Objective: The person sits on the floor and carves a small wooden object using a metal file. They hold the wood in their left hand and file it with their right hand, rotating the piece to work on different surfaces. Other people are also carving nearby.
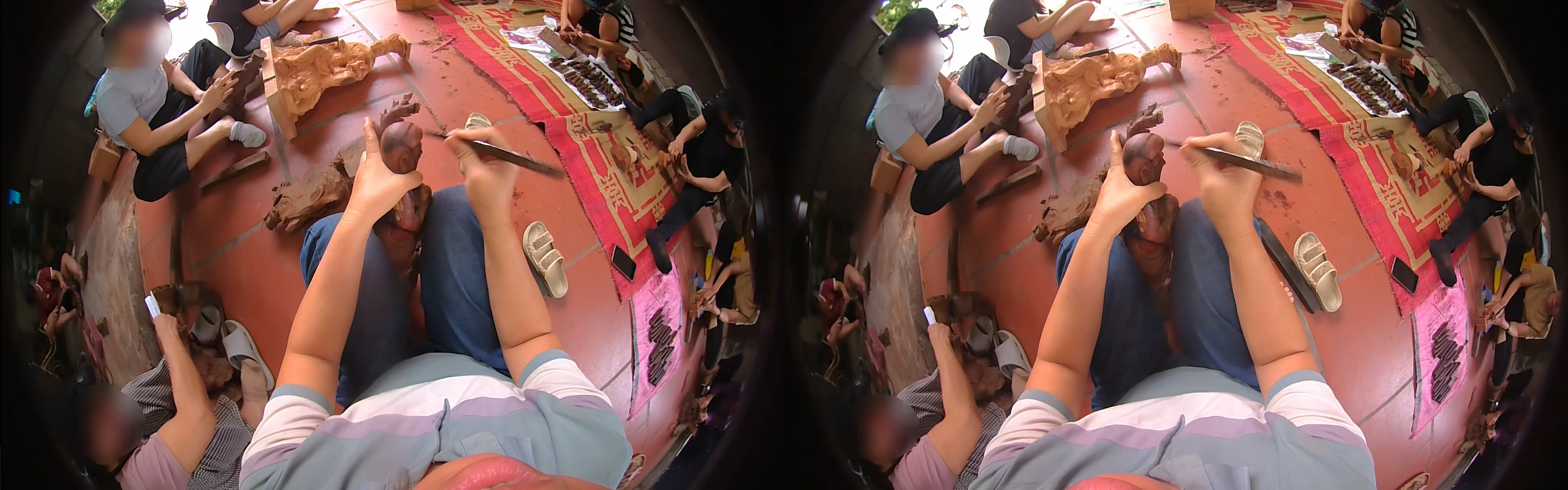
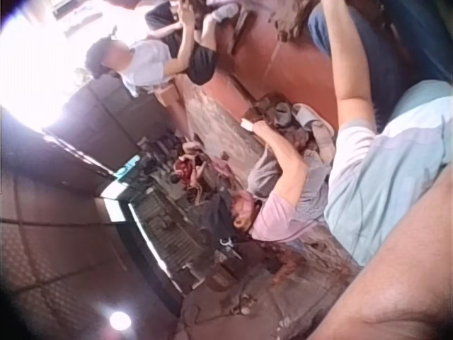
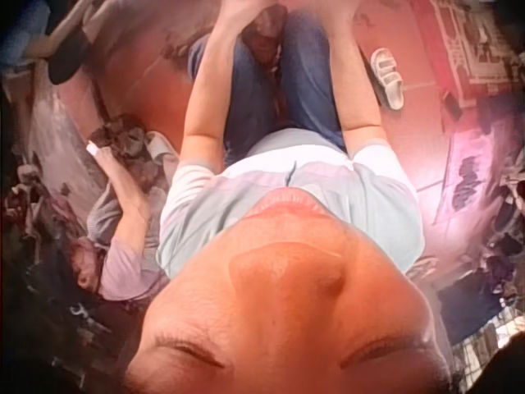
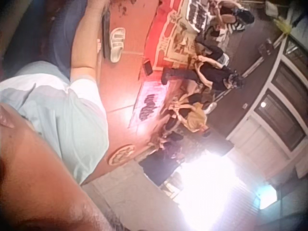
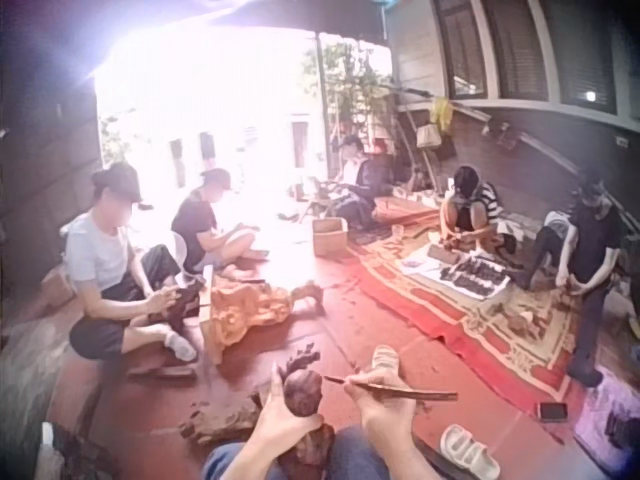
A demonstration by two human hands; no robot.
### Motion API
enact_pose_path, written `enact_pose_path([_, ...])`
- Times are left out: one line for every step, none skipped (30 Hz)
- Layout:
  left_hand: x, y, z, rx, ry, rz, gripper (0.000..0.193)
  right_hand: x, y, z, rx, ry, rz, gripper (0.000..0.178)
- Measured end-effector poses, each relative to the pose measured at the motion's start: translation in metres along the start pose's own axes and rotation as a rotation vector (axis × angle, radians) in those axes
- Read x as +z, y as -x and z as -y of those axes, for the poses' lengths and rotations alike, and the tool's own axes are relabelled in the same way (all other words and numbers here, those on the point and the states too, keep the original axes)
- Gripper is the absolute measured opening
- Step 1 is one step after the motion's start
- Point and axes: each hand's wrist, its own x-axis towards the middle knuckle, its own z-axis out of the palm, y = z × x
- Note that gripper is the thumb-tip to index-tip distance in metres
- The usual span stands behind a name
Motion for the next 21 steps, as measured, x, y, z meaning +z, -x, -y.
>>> enact_pose_path([0.001,0.000,-0.004,-0.021,-0.016,-0.009,0.121,-0.007,-0.005,-0.002,-0.009,-0.007,-0.011,0.010])
enact_pose_path([0.002,0.000,-0.003,-0.013,0.008,-0.002,0.121,-0.014,-0.010,-0.006,-0.017,-0.014,-0.022,0.009])
enact_pose_path([0.002,0.001,-0.002,-0.004,0.031,0.005,0.121,-0.019,-0.013,-0.008,-0.026,-0.021,-0.033,0.009])
enact_pose_path([0.001,0.002,0.000,-0.001,0.051,0.007,0.121,-0.002,-0.001,0.012,0.034,-0.141,0.112,0.008])
enact_pose_path([0.002,0.002,0.000,-0.008,0.058,0.018,0.121,0.002,0.002,0.006,-0.034,-0.027,0.176,0.008])
enact_pose_path([0.002,0.002,-0.001,-0.016,0.065,0.029,0.121,0.005,0.004,-0.004,-0.102,0.086,0.241,0.008])
enact_pose_path([-0.001,0.001,0.000,-0.024,0.068,0.033,0.121,0.009,0.005,-0.008,-0.172,0.192,0.308,0.008])
enact_pose_path([-0.001,0.002,-0.001,-0.026,0.043,0.024,0.121,0.003,0.000,-0.004,-0.004,0.059,0.268,0.011])
enact_pose_path([0.000,0.003,-0.003,-0.027,0.018,0.015,0.122,0.002,0.001,-0.004,-0.029,0.024,0.215,0.011])
enact_pose_path([0.001,0.003,-0.004,-0.027,-0.002,0.007,0.122,0.000,0.002,-0.004,-0.054,-0.005,0.163,0.012])
enact_pose_path([0.001,0.003,-0.004,-0.024,-0.005,-0.007,0.122,-0.001,0.002,-0.003,-0.080,-0.033,0.111,0.014])
enact_pose_path([0.001,0.004,-0.003,-0.021,-0.009,-0.021,0.122,-0.001,0.003,-0.003,-0.094,-0.010,0.150,0.013])
enact_pose_path([0.002,0.004,-0.003,-0.015,-0.013,-0.029,0.123,0.000,0.004,-0.004,-0.109,0.015,0.183,0.013])
enact_pose_path([0.003,0.004,-0.002,0.007,0.004,-0.024,0.123,0.001,0.005,-0.005,-0.123,0.041,0.216,0.012])
enact_pose_path([0.003,0.004,0.000,0.029,0.022,-0.018,0.123,0.003,0.006,-0.006,-0.138,0.067,0.248,0.012])
enact_pose_path([0.002,0.005,0.001,0.047,0.036,-0.013,0.123,0.008,0.010,-0.008,-0.142,0.126,0.262,0.010])
enact_pose_path([0.003,0.005,0.000,0.023,0.026,-0.010,0.123,0.005,0.008,-0.008,-0.150,0.118,0.224,0.010])
enact_pose_path([0.003,0.005,-0.001,-0.001,0.017,-0.006,0.124,-0.001,0.005,-0.008,-0.157,0.110,0.186,0.010])
enact_pose_path([0.002,0.004,-0.003,-0.024,0.010,-0.011,0.124,-0.004,0.001,-0.007,-0.170,0.101,0.156,0.009])
enact_pose_path([0.002,0.004,-0.002,-0.010,0.008,-0.023,0.125,-0.005,0.005,-0.008,-0.123,0.026,0.061,0.009])
enact_pose_path([0.002,0.004,0.001,0.003,0.007,-0.035,0.126,-0.005,0.005,-0.006,-0.093,-0.010,0.049,0.008])
